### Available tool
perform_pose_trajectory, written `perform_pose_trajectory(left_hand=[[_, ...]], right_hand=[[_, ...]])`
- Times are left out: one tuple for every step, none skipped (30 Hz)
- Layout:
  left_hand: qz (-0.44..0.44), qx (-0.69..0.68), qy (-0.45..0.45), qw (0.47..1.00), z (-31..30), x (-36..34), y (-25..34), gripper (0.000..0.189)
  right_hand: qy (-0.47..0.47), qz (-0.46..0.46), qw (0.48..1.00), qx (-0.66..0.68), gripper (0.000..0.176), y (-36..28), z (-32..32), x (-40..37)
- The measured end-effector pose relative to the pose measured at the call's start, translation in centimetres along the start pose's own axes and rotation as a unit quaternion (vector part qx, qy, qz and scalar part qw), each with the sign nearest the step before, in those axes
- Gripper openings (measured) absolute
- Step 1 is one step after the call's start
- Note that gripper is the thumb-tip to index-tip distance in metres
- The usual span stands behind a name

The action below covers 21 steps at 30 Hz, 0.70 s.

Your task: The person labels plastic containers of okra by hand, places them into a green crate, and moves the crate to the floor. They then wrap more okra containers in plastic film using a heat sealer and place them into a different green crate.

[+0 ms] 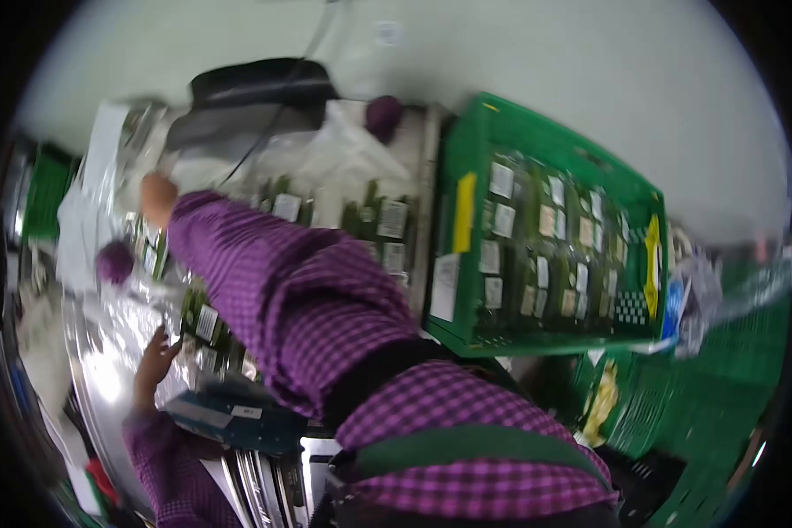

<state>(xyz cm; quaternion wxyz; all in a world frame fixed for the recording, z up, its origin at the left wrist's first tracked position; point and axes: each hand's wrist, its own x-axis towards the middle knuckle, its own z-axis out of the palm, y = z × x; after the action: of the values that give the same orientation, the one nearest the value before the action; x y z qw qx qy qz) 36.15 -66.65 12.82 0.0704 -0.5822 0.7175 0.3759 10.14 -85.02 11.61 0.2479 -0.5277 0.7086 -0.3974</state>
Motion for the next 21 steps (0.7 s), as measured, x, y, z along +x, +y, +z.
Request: perform_pose_trajectory(left_hand=[[0.007,0.045,-0.031,0.998,1.1,3.3,-2.7,0.074],[0.003,0.084,-0.054,0.995,1.4,5.1,-3.8,0.077],[-0.013,0.124,-0.054,0.991,1.1,4.4,-0.8,0.077],[-0.035,0.159,-0.047,0.986,1.3,3.4,2.9,0.078],[-0.037,0.178,-0.01,0.983,1.7,2.7,4.5,0.076],[-0.042,0.18,0.015,0.983,1.9,2.4,5.0,0.074],[-0.035,0.174,0.044,0.983,1.9,1.9,5.3,0.073],[-0.02,0.17,0.066,0.983,2.0,1.7,6.0,0.071],[-0.014,0.175,0.059,0.983,2.3,1.6,6.2,0.071],[-0.005,0.178,0.102,0.979,2.4,1.1,6.0,0.066],[0.001,0.181,0.148,0.972,2.2,0.4,5.9,0.061],[-0.002,0.186,0.146,0.972,1.6,-0.4,6.5,0.061],[-0.035,0.143,0.143,0.979,1.0,-1.3,7.6,0.056],[-0.067,0.097,0.137,0.983,0.7,-1.9,8.3,0.051],[-0.065,0.054,0.139,0.987,0.7,-2.1,8.0,0.047],[-0.045,0.041,0.143,0.988,1.0,-1.9,6.7,0.047],[-0.02,0.048,0.157,0.986,1.5,-1.8,5.6,0.045],[0.009,0.055,0.173,0.983,1.6,-1.8,5.4,0.043],[0.018,0.059,0.172,0.983,1.3,-1.8,5.9,0.043],[-0.005,-0.012,0.155,0.988,1.2,-2.0,6.4,0.041],[-0.031,-0.085,0.135,0.987,1.3,-2.4,6.8,0.038]], right_hand=[[0.0,-0.023,1.0,-0.005,0.017,-1.0,-2.7,-1.9],[-0.009,-0.055,0.998,-0.009,0.017,-2.5,-5.1,-3.4],[-0.01,-0.049,0.999,0.02,0.019,-1.1,-4.6,-3.5],[-0.018,-0.05,0.997,0.051,0.021,-0.3,-3.3,-3.2],[-0.035,-0.176,0.978,-0.107,0.019,0.0,-5.8,-5.1],[0.003,-0.029,0.997,-0.067,0.027,0.2,-5.7,-6.1],[-0.071,-0.074,0.988,-0.115,0.03,0.4,-6.1,-6.0],[-0.141,-0.11,0.97,-0.165,0.034,1.4,-6.9,-5.9],[-0.122,-0.052,0.984,-0.121,0.033,2.0,-5.8,-6.0],[-0.104,0.003,0.992,-0.076,0.032,2.0,-3.8,-5.7],[-0.079,0.004,0.991,-0.105,0.028,1.9,-2.3,-5.3],[-0.08,0.006,0.992,-0.1,0.028,1.7,-2.2,-5.4],[-0.096,0.022,0.993,-0.062,0.027,1.3,-2.9,-5.6],[-0.112,0.041,0.992,-0.026,0.027,1.2,-3.7,-5.8],[-0.173,0.028,0.984,0.022,0.028,1.2,-5.1,-6.5],[-0.187,-0.015,0.982,-0.006,0.027,1.3,-2.6,-5.8],[-0.152,0.042,0.987,0.008,0.024,1.4,-0.2,-5.6],[-0.113,0.097,0.989,0.023,0.021,-0.3,-0.6,-6.6],[-0.112,0.153,0.975,0.115,0.021,-1.2,-1.1,-6.6],[-0.111,0.206,0.95,0.205,0.021,-2.0,-1.7,-6.7],[-0.092,0.142,0.957,0.235,0.022,-3.2,-5.7,-8.9]])
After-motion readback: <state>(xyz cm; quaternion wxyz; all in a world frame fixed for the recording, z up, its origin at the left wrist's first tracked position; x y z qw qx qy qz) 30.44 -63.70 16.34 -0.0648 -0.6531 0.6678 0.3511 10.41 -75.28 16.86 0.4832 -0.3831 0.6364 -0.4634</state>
